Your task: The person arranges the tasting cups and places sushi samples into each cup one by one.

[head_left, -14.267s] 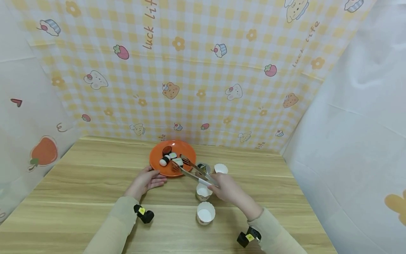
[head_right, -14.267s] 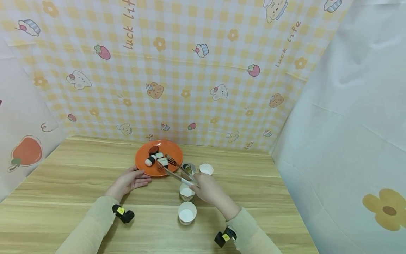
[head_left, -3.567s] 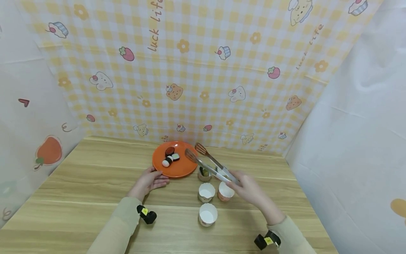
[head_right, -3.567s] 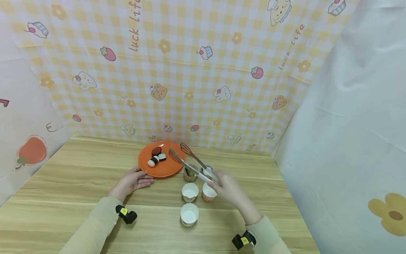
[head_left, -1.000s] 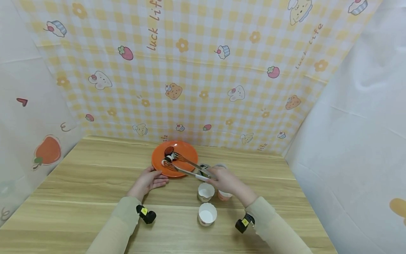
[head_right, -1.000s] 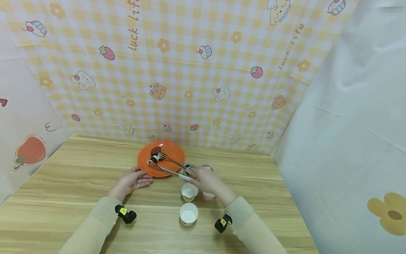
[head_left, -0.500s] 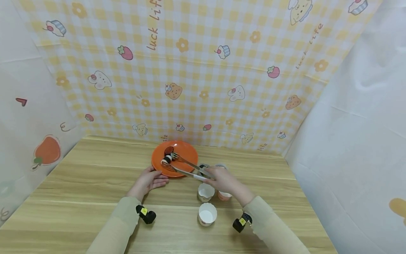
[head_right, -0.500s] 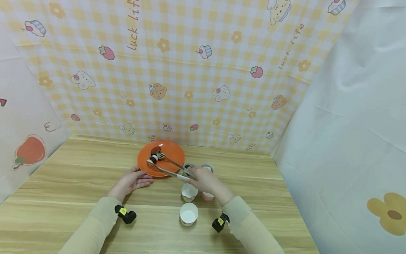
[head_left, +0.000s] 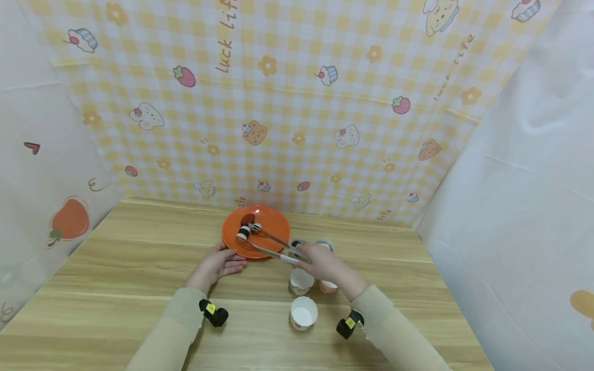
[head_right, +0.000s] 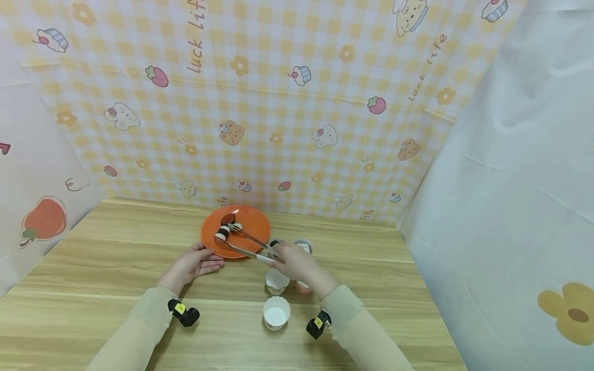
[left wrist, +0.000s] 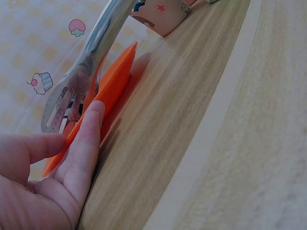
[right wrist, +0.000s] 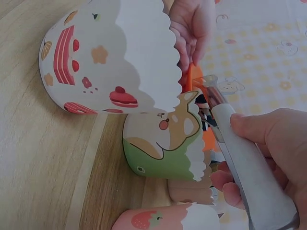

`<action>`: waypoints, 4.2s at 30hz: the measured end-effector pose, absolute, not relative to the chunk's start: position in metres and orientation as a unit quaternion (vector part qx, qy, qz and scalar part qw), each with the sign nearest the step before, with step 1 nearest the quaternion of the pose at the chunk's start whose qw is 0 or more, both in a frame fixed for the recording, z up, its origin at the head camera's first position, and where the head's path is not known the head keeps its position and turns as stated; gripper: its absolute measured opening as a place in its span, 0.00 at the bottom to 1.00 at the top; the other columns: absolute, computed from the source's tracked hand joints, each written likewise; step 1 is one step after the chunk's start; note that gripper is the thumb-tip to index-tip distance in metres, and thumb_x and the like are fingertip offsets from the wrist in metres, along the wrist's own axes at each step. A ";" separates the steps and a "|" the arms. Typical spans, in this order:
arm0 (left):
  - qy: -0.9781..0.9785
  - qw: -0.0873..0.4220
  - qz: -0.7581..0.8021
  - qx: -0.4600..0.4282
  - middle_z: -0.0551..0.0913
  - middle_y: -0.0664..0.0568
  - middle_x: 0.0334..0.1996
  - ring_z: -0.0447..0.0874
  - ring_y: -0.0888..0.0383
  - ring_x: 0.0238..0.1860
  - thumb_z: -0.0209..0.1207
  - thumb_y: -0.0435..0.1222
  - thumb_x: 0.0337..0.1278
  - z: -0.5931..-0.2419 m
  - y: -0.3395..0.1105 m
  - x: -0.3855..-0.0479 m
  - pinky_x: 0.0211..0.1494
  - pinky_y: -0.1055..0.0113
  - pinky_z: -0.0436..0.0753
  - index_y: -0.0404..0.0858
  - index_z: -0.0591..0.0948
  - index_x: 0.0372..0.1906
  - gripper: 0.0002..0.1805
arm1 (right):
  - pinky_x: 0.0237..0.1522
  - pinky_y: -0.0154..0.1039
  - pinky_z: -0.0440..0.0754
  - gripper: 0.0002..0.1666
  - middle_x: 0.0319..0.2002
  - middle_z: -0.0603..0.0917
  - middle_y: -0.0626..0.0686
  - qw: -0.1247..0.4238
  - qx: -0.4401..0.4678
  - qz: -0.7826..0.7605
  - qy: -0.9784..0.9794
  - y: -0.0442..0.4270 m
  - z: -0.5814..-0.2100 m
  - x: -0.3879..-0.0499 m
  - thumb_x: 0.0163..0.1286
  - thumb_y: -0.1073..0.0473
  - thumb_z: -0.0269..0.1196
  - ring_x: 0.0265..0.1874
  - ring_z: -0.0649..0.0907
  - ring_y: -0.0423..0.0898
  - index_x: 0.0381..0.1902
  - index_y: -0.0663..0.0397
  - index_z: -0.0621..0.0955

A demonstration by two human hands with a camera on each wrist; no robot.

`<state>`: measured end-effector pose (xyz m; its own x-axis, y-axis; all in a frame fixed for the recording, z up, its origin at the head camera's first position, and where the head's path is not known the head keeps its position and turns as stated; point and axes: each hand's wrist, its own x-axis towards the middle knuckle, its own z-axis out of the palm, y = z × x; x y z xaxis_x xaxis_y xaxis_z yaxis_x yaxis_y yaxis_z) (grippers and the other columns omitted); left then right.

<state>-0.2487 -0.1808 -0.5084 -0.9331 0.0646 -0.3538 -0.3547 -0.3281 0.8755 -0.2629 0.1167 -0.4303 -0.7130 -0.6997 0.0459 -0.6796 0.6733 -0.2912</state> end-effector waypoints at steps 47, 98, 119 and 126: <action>0.563 0.133 0.808 -0.115 0.84 0.40 0.33 0.87 0.52 0.32 0.42 0.29 0.73 -0.508 -0.180 -0.248 0.40 0.58 0.85 0.28 0.52 0.68 0.24 | 0.28 0.36 0.76 0.17 0.31 0.79 0.49 0.016 -0.371 -0.156 0.915 0.111 -0.441 -0.259 0.69 0.54 0.62 0.28 0.76 0.41 0.48 0.60 0.81; 0.561 0.128 0.810 -0.113 0.84 0.42 0.31 0.87 0.51 0.32 0.42 0.30 0.73 -0.508 -0.182 -0.248 0.40 0.59 0.85 0.28 0.53 0.65 0.22 | 0.48 0.46 0.81 0.24 0.52 0.80 0.62 -0.033 -0.404 -0.191 0.894 0.144 -0.425 -0.242 0.69 0.57 0.62 0.47 0.82 0.53 0.57 0.67 0.76; 0.561 0.126 0.809 -0.118 0.84 0.42 0.31 0.87 0.51 0.32 0.42 0.30 0.73 -0.510 -0.181 -0.248 0.39 0.59 0.85 0.29 0.54 0.65 0.21 | 0.26 0.33 0.75 0.23 0.39 0.82 0.56 -0.058 -0.407 -0.205 0.889 0.168 -0.418 -0.229 0.66 0.61 0.64 0.26 0.74 0.41 0.57 0.67 0.77; 0.565 0.126 0.807 -0.118 0.84 0.42 0.31 0.87 0.51 0.33 0.43 0.30 0.73 -0.510 -0.181 -0.247 0.40 0.58 0.85 0.29 0.52 0.67 0.23 | 0.24 0.30 0.74 0.26 0.38 0.81 0.56 -0.067 -0.411 -0.211 0.884 0.176 -0.416 -0.224 0.66 0.60 0.64 0.24 0.72 0.38 0.57 0.70 0.76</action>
<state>-0.2472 -0.1807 -0.5100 -0.9406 0.0708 -0.3322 -0.3364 -0.3297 0.8821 -0.2244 0.1759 -0.4161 -0.6526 -0.6993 0.2916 -0.7556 0.5722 -0.3188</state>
